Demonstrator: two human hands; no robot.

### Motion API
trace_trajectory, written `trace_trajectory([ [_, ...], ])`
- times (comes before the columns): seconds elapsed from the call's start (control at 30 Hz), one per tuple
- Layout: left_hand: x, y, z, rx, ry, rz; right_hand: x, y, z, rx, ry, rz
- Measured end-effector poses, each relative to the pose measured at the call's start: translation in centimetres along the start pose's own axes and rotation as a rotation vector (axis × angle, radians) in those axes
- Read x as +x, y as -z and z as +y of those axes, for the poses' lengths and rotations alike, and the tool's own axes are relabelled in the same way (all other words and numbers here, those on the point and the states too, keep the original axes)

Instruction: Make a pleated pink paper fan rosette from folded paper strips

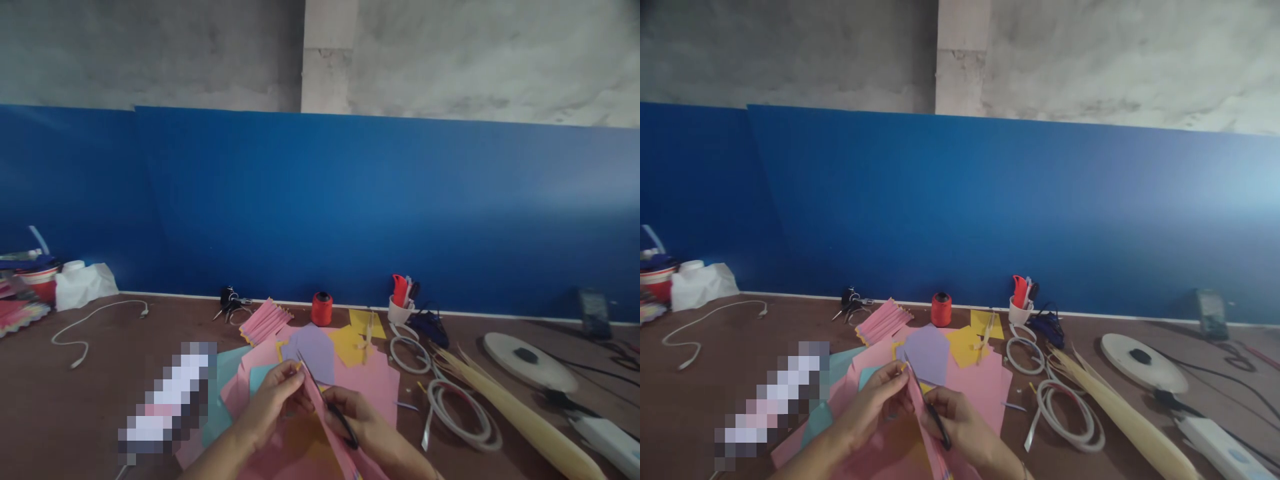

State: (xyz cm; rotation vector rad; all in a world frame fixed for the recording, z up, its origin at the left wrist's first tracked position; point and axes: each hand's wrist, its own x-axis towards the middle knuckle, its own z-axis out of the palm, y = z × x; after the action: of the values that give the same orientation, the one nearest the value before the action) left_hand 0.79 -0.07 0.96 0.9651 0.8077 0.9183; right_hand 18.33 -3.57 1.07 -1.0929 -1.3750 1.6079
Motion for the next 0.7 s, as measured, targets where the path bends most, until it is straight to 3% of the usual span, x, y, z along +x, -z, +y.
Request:
trace_trajectory([
  [0.23,-0.1,-0.2,-0.1,-0.008,-0.004,-0.033,-0.5,-0.7,-1.1,0.081,-0.014,0.001],
  [0.7,0.0,-0.2,-0.3,-0.06,-0.023,-0.03,0.0,-0.6,-0.1,0.121,0.02,-0.002],
])
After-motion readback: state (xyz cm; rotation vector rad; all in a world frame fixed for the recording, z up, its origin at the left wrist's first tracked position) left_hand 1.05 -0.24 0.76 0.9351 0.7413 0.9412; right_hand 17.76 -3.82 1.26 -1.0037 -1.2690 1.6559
